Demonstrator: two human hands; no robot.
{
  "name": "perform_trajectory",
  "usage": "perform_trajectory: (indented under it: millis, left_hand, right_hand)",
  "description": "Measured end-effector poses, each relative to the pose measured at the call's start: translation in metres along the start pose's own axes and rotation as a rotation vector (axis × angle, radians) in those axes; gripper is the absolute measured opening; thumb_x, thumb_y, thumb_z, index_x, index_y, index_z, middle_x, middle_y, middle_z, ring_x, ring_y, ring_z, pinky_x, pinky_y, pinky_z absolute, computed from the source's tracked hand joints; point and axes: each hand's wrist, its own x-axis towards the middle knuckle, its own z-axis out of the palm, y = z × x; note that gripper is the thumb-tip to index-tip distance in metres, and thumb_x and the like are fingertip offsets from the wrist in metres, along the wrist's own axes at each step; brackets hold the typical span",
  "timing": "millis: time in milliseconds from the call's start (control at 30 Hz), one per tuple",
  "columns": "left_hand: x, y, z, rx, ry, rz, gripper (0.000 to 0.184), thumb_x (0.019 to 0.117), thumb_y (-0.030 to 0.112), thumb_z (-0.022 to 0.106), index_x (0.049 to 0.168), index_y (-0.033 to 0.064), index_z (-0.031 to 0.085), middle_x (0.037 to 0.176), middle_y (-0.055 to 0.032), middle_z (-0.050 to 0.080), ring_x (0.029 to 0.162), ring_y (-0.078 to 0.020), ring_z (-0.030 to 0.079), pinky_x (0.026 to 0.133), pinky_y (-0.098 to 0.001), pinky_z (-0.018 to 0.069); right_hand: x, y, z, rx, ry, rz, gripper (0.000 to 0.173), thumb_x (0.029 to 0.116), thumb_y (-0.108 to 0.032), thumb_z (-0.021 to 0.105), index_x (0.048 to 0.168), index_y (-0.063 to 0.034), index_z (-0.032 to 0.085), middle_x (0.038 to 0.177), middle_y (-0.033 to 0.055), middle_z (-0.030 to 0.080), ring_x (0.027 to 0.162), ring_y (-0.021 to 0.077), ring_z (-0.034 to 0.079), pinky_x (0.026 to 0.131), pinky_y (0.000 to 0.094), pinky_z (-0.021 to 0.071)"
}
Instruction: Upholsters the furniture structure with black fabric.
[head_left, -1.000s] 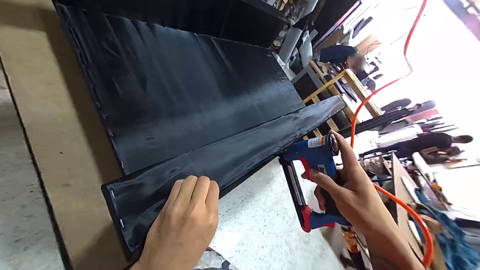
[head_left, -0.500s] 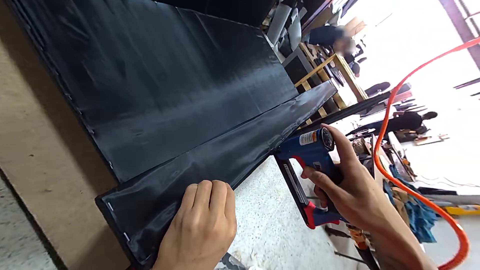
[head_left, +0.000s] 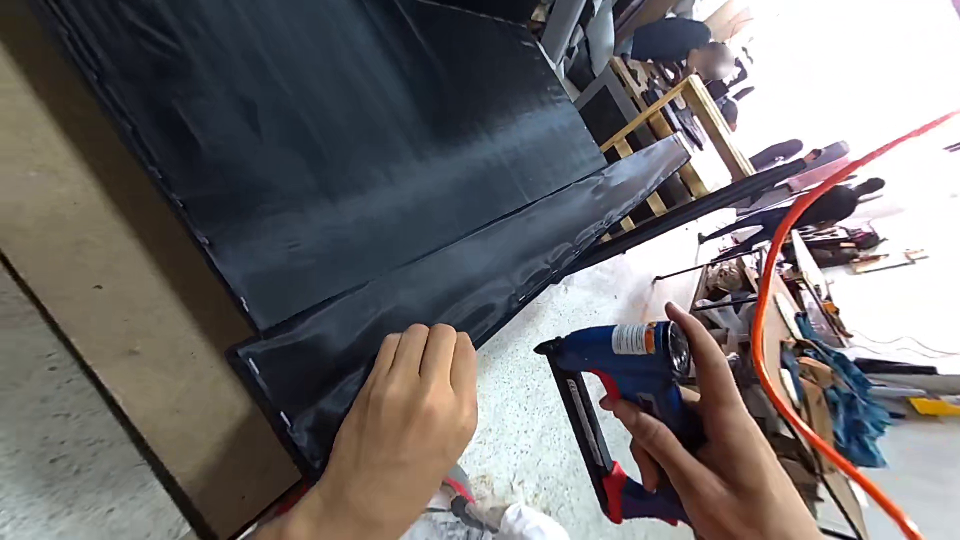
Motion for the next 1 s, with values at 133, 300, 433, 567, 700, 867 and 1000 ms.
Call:
perform_trajectory:
  millis: [133, 300, 433, 567, 700, 867, 1000]
  left_hand:
    - [-0.006, 0.001, -0.011, 0.039, -0.045, 0.052, 0.023, 0.0977, -0.004, 0.052, 0.116, -0.0076, 0.066, 0.1, -0.0199, 0.064, 0.089, -0.0352, 0.064, 0.077, -0.0444, 0.0543]
    - [-0.003, 0.008, -0.038, 0.199, -0.153, -0.004, 0.029, 0.0941, -0.005, 0.059, 0.123, -0.0088, 0.061, 0.11, -0.0238, 0.062, 0.1, -0.0398, 0.064, 0.084, -0.0481, 0.0561]
    - [-0.024, 0.007, -0.04, 0.32, -0.064, -0.062, 0.02, 0.0998, 0.009, 0.059, 0.113, -0.0046, 0.066, 0.106, -0.0209, 0.065, 0.097, -0.0386, 0.066, 0.082, -0.0493, 0.0557]
    - [-0.031, 0.016, -0.031, 0.269, 0.002, -0.124, 0.014, 0.1007, 0.005, 0.057, 0.102, -0.0012, 0.07, 0.098, -0.0162, 0.068, 0.094, -0.0326, 0.068, 0.083, -0.0444, 0.0573]
    - [-0.035, 0.022, -0.027, 0.191, 0.034, -0.142, 0.011, 0.0986, 0.004, 0.061, 0.1, 0.0004, 0.071, 0.098, -0.0132, 0.068, 0.094, -0.0295, 0.068, 0.083, -0.0422, 0.0571]
    - [-0.038, 0.004, -0.029, 0.138, 0.021, 0.074, 0.016, 0.0994, -0.001, 0.053, 0.1, -0.0046, 0.069, 0.092, -0.0147, 0.065, 0.087, -0.0304, 0.065, 0.078, -0.0412, 0.0554]
    - [-0.038, 0.001, -0.027, 0.134, 0.031, 0.123, 0.021, 0.0996, -0.003, 0.048, 0.095, -0.0077, 0.068, 0.09, -0.0167, 0.064, 0.083, -0.0318, 0.063, 0.076, -0.0428, 0.0545]
  right_hand:
    - [-0.037, 0.032, 0.02, 0.235, 0.01, 0.042, 0.086, 0.1001, -0.023, 0.067, 0.164, -0.0324, 0.011, 0.097, 0.0065, 0.074, 0.054, 0.0219, 0.066, 0.045, 0.0391, 0.0605]
    - [-0.058, 0.07, 0.036, 0.335, -0.056, 0.048, 0.093, 0.0985, -0.016, 0.069, 0.165, -0.0218, 0.004, 0.093, 0.0068, 0.074, 0.054, 0.0215, 0.067, 0.046, 0.0407, 0.0608]
    - [-0.055, 0.101, 0.046, 0.363, -0.097, 0.011, 0.091, 0.0983, -0.019, 0.07, 0.166, -0.0231, 0.008, 0.092, 0.0047, 0.075, 0.054, 0.0211, 0.067, 0.046, 0.0404, 0.061]
    - [-0.041, 0.106, 0.057, 0.379, -0.106, -0.007, 0.084, 0.0992, -0.031, 0.069, 0.164, -0.0334, 0.015, 0.087, 0.0041, 0.073, 0.051, 0.021, 0.065, 0.045, 0.0408, 0.0598]
    - [-0.024, 0.076, 0.05, 0.41, -0.019, -0.075, 0.078, 0.0985, -0.033, 0.068, 0.161, -0.0392, 0.02, 0.096, 0.0042, 0.076, 0.051, 0.0222, 0.065, 0.043, 0.0377, 0.0586]
    - [0.001, 0.022, 0.029, 0.328, 0.029, -0.159, 0.081, 0.0983, -0.031, 0.067, 0.161, -0.0437, 0.018, 0.085, 0.0051, 0.072, 0.049, 0.0231, 0.063, 0.043, 0.0368, 0.0587]
    - [0.018, -0.011, 0.021, 0.163, 0.033, -0.182, 0.081, 0.0985, -0.029, 0.067, 0.161, -0.045, 0.019, 0.08, 0.0032, 0.071, 0.048, 0.0221, 0.063, 0.04, 0.0379, 0.0578]
